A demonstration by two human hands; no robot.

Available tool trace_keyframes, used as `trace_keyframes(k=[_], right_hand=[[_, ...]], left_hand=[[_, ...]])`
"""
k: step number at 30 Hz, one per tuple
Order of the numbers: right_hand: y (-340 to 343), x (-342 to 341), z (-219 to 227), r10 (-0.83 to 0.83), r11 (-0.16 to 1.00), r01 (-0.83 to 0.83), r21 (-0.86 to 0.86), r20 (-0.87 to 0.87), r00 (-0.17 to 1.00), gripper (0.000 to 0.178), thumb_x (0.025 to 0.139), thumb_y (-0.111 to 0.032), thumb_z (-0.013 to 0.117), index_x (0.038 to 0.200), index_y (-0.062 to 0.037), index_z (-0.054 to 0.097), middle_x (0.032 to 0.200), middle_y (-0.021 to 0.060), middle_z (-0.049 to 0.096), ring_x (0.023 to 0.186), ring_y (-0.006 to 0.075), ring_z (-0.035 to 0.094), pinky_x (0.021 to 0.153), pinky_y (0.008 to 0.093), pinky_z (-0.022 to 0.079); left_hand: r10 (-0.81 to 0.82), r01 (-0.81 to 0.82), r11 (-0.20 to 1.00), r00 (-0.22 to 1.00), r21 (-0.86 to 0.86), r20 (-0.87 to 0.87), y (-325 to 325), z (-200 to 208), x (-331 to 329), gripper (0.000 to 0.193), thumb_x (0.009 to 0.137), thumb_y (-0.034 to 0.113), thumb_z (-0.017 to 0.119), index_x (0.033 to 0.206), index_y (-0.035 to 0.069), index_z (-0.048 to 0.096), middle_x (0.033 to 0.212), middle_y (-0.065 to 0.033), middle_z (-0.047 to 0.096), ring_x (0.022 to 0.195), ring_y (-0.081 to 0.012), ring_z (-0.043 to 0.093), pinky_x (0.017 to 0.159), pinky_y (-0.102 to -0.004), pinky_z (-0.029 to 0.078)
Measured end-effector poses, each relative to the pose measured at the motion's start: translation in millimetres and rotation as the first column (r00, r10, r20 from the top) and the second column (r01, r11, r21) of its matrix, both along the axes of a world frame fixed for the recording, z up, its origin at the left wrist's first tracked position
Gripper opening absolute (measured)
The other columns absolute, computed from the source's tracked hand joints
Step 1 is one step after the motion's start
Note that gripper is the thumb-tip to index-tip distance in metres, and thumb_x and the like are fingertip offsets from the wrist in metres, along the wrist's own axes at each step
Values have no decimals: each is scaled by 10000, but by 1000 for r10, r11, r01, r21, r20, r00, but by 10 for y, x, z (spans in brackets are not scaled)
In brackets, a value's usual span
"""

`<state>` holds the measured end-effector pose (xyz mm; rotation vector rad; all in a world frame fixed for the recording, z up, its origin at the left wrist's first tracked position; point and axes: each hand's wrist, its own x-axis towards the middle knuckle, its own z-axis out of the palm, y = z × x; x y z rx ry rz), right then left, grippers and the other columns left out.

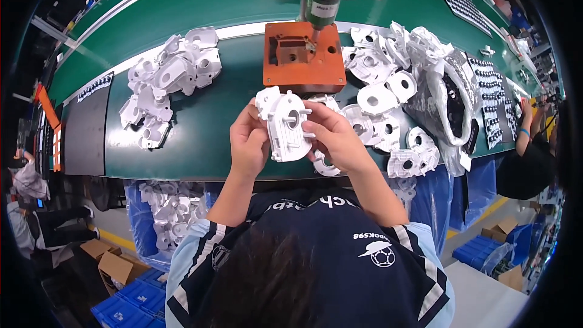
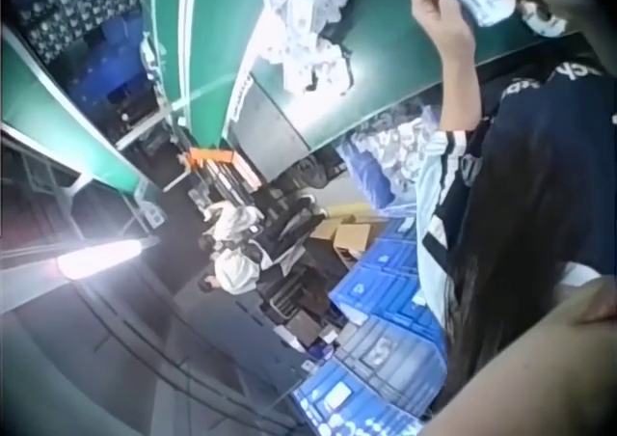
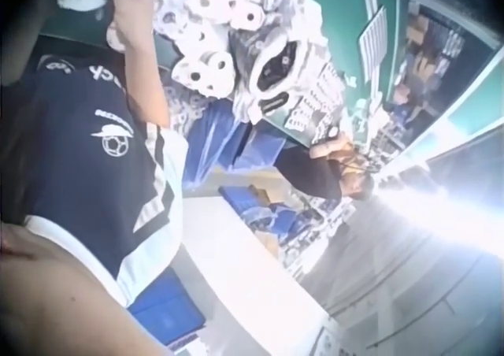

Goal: Assembling plastic components and using a manual hand press at a factory workstation.

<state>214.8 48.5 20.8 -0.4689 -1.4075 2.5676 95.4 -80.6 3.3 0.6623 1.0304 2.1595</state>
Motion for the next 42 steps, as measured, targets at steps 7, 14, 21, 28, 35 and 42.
trace_keyframes(k=[7, 14, 21, 28, 35, 42], right_hand=[[205, 142, 48, 118, 977, -137, 163, 123, 985, 292, 892, -147, 540, 1131, 20, 522, 773, 27, 568, 543, 60, 490, 474, 209, 402], [326, 358, 52, -75, 849, 69, 524, -9, 997, 284, 846, -96, 606, 1100, -17, 503, 859, 2, 569, 621, 44, 501, 524, 186, 387], [2054, 1639, -103, -919, -190, -121, 974, -134, 370, 212, 812, -150, 578, 976, -22, 616, 810, 168, 648, 745, 284, 626, 676, 362, 480], [2407, 1932, -271, -868, -12, -375, 927, 177, 464, 196, 784, -174, 558, 865, -15, 641, 844, 225, 626, 830, 394, 599, 747, 452, 466], [2428, 1990, -148, -809, 40, -328, 944, 223, 544, 193, 737, -117, 563, 843, 12, 660, 792, 218, 633, 758, 352, 631, 704, 388, 484], [2296, 1963, 51, -855, -66, -55, 996, -28, 518, 135, 790, -36, 585, 913, -5, 631, 745, 124, 625, 671, 236, 609, 643, 324, 473]], left_hand=[[-126, 119, 992, 976, 47, 177, -15, -71, 194, 474, 772, 247, 641, 1115, -24, 460, 1166, -127, 513, 1079, -238, 525, 943, -381, 423], [-113, 77, 968, 983, -241, -142, 83, 60, 151, 187, 856, 5, 576, 1008, 0, 465, 961, -85, 586, 860, -110, 553, 770, -242, 444], [-65, -546, 824, 168, -148, -984, 488, 383, -422, 205, 738, -14, 640, 922, 12, 556, 877, -111, 628, 761, -207, 627, 675, -283, 489], [-237, -597, 802, -339, 14, -910, 1068, 147, -761, 131, 721, 77, 613, 827, 58, 537, 908, -104, 623, 880, -267, 628, 694, -372, 513], [-104, -482, 876, -236, 23, -966, 1037, 65, -823, 81, 795, 124, 598, 819, 64, 549, 1003, -124, 624, 970, -274, 609, 781, -381, 500], [-172, -471, 881, -251, -35, -953, 1046, -112, -917, 163, 813, 192, 613, 840, 38, 571, 1062, -170, 605, 1047, -313, 570, 850, -402, 473]])
